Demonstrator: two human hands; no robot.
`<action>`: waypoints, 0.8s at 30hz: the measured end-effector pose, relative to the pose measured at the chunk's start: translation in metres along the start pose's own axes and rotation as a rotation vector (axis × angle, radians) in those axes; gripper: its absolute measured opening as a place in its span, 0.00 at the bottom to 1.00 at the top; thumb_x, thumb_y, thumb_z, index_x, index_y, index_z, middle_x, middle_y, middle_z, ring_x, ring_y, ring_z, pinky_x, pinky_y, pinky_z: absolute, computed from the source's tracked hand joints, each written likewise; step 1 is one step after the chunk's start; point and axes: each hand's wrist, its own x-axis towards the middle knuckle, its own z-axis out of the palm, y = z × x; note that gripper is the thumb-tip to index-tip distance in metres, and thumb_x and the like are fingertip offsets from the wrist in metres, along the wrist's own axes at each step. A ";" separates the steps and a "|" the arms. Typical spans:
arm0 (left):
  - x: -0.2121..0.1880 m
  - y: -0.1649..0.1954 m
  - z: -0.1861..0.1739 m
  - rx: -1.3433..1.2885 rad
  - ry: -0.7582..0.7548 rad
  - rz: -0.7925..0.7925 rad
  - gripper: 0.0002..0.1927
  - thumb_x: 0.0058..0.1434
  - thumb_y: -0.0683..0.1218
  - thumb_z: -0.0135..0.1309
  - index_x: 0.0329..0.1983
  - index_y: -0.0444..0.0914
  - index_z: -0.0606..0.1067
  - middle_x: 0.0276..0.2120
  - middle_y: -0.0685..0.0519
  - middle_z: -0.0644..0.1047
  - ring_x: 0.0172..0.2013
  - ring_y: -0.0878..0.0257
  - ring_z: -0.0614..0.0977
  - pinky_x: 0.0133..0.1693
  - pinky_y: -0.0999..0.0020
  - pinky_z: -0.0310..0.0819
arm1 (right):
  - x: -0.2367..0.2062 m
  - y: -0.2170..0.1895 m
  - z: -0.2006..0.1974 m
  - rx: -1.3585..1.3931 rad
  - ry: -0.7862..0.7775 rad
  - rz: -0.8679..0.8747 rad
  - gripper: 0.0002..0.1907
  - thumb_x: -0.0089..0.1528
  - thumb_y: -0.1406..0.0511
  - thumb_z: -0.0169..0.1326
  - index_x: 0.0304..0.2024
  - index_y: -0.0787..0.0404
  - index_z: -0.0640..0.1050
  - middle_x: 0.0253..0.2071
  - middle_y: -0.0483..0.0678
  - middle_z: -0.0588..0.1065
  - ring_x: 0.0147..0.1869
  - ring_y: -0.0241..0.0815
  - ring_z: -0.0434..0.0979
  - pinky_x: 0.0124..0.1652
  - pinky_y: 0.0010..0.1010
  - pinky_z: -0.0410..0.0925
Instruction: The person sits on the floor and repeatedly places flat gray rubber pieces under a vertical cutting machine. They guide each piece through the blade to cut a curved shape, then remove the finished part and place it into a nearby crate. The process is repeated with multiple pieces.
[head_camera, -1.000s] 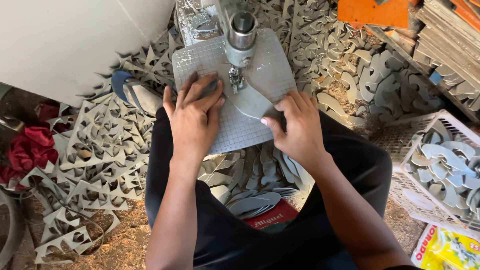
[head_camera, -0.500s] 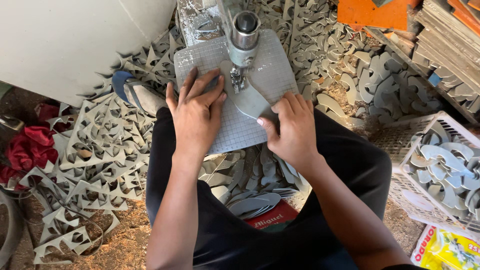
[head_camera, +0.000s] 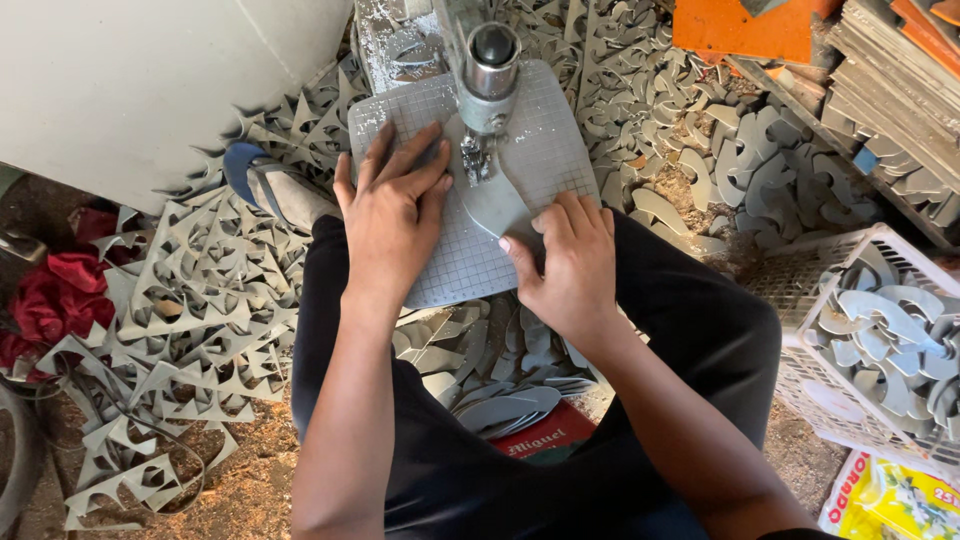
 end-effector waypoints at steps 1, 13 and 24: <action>0.001 0.000 0.000 -0.003 -0.002 -0.001 0.18 0.64 0.46 0.58 0.58 0.49 0.80 0.65 0.61 0.73 0.71 0.49 0.63 0.68 0.33 0.41 | 0.000 -0.001 0.001 0.000 0.010 -0.003 0.17 0.58 0.62 0.66 0.35 0.64 0.71 0.39 0.55 0.71 0.45 0.56 0.70 0.46 0.47 0.61; 0.009 -0.004 0.001 0.000 0.010 0.003 0.17 0.65 0.47 0.59 0.57 0.54 0.81 0.65 0.62 0.73 0.70 0.50 0.64 0.68 0.33 0.41 | 0.002 -0.012 0.008 0.004 0.055 0.037 0.18 0.55 0.64 0.68 0.34 0.63 0.71 0.37 0.54 0.72 0.42 0.56 0.72 0.46 0.46 0.62; 0.015 -0.007 0.003 0.003 0.020 0.028 0.17 0.65 0.48 0.58 0.57 0.55 0.82 0.65 0.60 0.73 0.69 0.48 0.65 0.67 0.33 0.42 | 0.005 -0.024 0.016 -0.015 0.079 0.092 0.19 0.55 0.62 0.68 0.32 0.62 0.69 0.34 0.53 0.70 0.41 0.56 0.70 0.45 0.47 0.61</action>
